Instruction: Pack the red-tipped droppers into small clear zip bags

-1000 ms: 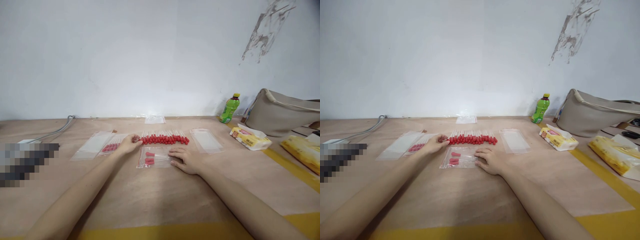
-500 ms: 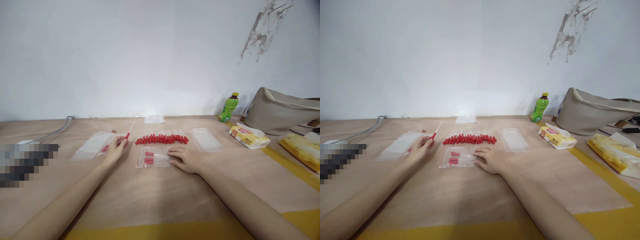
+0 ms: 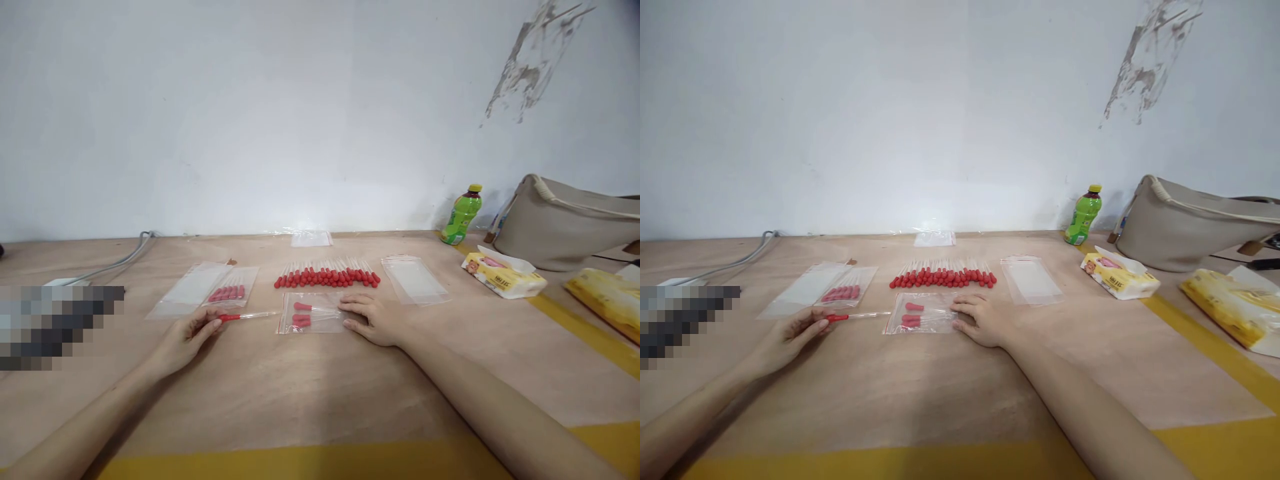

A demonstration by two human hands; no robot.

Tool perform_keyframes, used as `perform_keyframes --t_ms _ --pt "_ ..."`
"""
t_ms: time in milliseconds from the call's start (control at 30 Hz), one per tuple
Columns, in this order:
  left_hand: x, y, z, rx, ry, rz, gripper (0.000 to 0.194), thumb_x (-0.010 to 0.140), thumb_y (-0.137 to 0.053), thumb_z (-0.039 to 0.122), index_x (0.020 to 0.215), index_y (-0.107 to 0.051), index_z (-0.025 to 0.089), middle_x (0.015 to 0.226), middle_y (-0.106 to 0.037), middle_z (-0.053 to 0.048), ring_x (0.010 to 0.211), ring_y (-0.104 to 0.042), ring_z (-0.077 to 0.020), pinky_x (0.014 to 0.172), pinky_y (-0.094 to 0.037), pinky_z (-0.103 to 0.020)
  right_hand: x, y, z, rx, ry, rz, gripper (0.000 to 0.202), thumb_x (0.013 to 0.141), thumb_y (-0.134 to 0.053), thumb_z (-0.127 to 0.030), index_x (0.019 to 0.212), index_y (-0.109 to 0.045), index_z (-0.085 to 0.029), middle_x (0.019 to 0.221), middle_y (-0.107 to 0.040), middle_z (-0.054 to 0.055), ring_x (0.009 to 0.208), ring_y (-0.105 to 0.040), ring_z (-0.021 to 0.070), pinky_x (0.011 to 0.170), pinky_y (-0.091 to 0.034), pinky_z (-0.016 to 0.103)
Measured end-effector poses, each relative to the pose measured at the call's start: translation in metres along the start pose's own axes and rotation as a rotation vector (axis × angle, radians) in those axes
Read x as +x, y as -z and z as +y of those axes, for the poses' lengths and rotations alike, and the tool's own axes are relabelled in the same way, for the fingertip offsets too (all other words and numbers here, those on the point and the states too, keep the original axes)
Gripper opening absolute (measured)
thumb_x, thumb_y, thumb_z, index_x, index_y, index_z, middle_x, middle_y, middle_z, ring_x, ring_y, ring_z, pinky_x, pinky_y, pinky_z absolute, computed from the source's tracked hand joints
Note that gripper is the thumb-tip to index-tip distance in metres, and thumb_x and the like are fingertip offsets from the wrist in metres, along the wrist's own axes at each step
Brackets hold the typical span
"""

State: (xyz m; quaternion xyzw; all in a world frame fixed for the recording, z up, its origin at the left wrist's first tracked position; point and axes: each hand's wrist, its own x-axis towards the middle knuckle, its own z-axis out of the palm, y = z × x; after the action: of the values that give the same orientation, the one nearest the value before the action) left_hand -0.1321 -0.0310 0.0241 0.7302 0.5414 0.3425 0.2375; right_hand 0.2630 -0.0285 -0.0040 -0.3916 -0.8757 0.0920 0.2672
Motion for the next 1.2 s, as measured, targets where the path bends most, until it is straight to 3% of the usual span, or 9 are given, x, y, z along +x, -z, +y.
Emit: perform_keyframes --t_ms 267,533,767,933,1200 --pt "0.015 -0.011 0.0 0.009 -0.036 -0.029 0.031 0.071 -0.053 0.046 0.091 -0.061 0.023 0.074 -0.063 -0.003 0.07 -0.059 -0.0211 0.066 -0.049 -0.03 0.0 -0.001 0.001 0.008 0.013 0.01 0.036 0.082 -0.049 -0.036 0.115 -0.056 -0.021 0.119 -0.056 0.01 0.111 -0.049 0.0227 0.095 -0.038 0.042" --pt "0.024 0.003 -0.024 0.139 -0.091 -0.037 0.031 0.078 -0.048 0.043 0.096 -0.06 0.022 0.092 -0.064 -0.006 0.082 -0.059 -0.0231 0.073 -0.046 -0.03 0.0 0.0 0.001 -0.01 0.007 0.006 0.037 0.082 -0.05 -0.036 0.115 -0.056 -0.021 0.118 -0.056 0.01 0.111 -0.049 0.0227 0.096 -0.037 0.043" --pt "0.025 -0.003 -0.017 0.135 -0.084 -0.046 0.031 0.077 -0.047 0.046 0.094 -0.06 0.023 0.085 -0.063 -0.004 0.081 -0.057 -0.0231 0.074 -0.046 -0.031 0.0 0.002 -0.002 -0.006 -0.005 0.006 0.036 0.082 -0.049 -0.036 0.115 -0.056 -0.021 0.118 -0.056 0.01 0.111 -0.05 0.0227 0.096 -0.037 0.043" --pt "0.027 -0.002 -0.023 0.128 -0.092 0.003 0.031 0.077 -0.048 0.046 0.093 -0.061 0.023 0.085 -0.065 -0.004 0.077 -0.059 -0.0219 0.067 -0.046 -0.027 0.0 0.001 0.0 -0.008 -0.005 -0.005 0.037 0.082 -0.049 -0.036 0.116 -0.055 -0.022 0.118 -0.056 0.01 0.111 -0.049 0.0225 0.096 -0.037 0.042" --pt "0.032 -0.01 -0.013 0.089 -0.138 -0.065 0.028 0.079 -0.048 0.043 0.094 -0.059 0.022 0.089 -0.063 -0.005 0.083 -0.057 -0.0213 0.075 -0.044 -0.029 0.0 -0.001 0.001 -0.003 -0.003 -0.001 0.037 0.082 -0.049 -0.036 0.116 -0.055 -0.022 0.119 -0.056 0.01 0.111 -0.049 0.0225 0.095 -0.037 0.043"
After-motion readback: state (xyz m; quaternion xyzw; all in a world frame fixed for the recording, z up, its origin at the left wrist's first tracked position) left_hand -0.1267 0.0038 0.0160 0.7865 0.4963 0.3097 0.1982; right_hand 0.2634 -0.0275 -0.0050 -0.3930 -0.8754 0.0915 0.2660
